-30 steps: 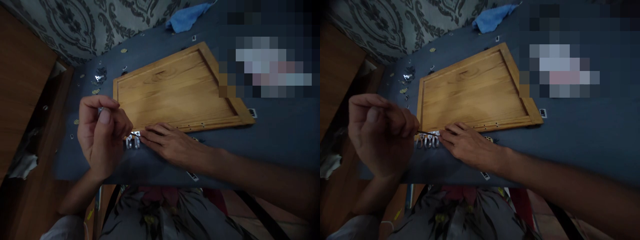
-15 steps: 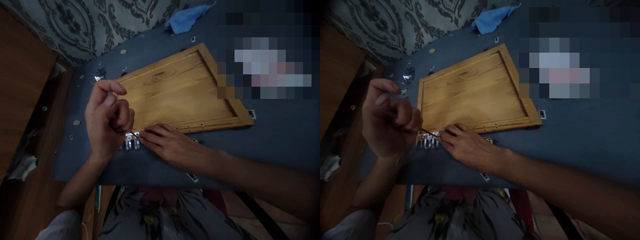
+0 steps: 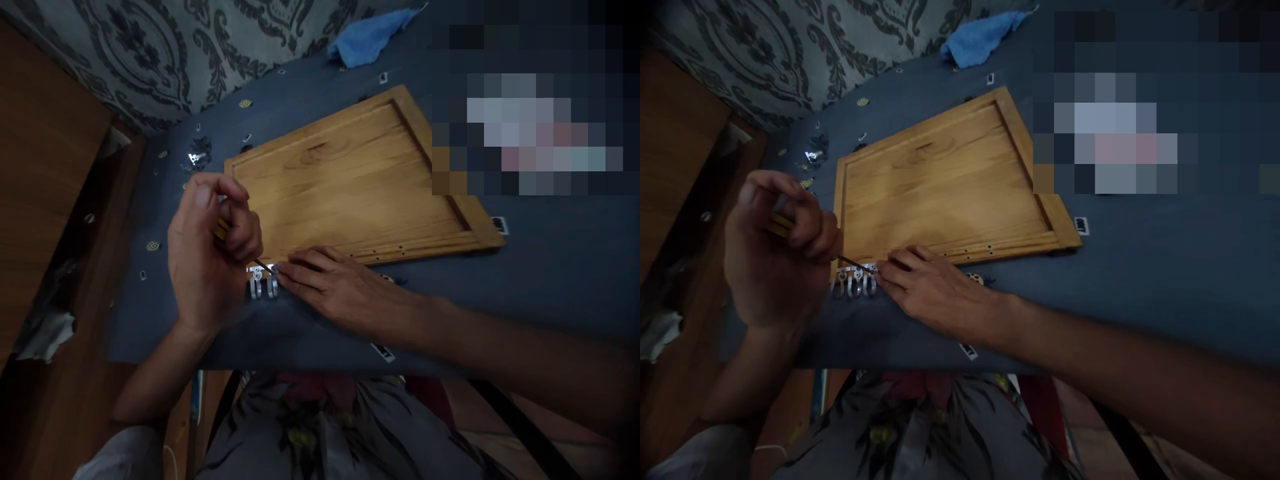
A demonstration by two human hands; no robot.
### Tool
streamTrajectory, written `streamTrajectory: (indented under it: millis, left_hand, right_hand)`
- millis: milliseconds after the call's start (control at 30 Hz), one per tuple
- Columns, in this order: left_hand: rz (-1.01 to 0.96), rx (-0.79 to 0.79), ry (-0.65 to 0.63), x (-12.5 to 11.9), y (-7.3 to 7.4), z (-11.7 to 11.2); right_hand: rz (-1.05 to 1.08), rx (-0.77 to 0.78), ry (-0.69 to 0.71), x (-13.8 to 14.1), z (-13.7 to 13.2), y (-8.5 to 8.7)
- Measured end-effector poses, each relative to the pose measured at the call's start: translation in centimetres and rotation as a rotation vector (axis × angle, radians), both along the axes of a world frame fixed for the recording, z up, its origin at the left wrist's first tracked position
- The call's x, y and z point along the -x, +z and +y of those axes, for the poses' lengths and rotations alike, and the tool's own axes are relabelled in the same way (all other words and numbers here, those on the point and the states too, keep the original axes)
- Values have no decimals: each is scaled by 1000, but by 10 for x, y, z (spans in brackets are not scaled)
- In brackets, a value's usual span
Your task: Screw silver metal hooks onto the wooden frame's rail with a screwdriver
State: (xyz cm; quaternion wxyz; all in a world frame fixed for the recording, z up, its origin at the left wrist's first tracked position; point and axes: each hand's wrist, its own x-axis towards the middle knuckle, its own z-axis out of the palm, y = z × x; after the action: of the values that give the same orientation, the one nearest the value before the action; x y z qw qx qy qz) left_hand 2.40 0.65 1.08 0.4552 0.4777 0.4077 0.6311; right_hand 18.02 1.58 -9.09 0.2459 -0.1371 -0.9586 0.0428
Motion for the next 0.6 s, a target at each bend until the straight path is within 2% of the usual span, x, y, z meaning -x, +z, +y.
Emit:
streamTrajectory:
  millis: [300, 467, 600]
  left_hand:
    - [-8, 66, -192, 10, 2, 9]
    - [8, 18, 25, 7, 0, 2]
    - [0, -11, 33, 2, -2, -1]
  right_hand:
    - [-47, 9, -11, -2, 0, 8]
    - [-15, 1, 8, -2, 0, 3]
    - [-1, -9, -5, -2, 0, 2]
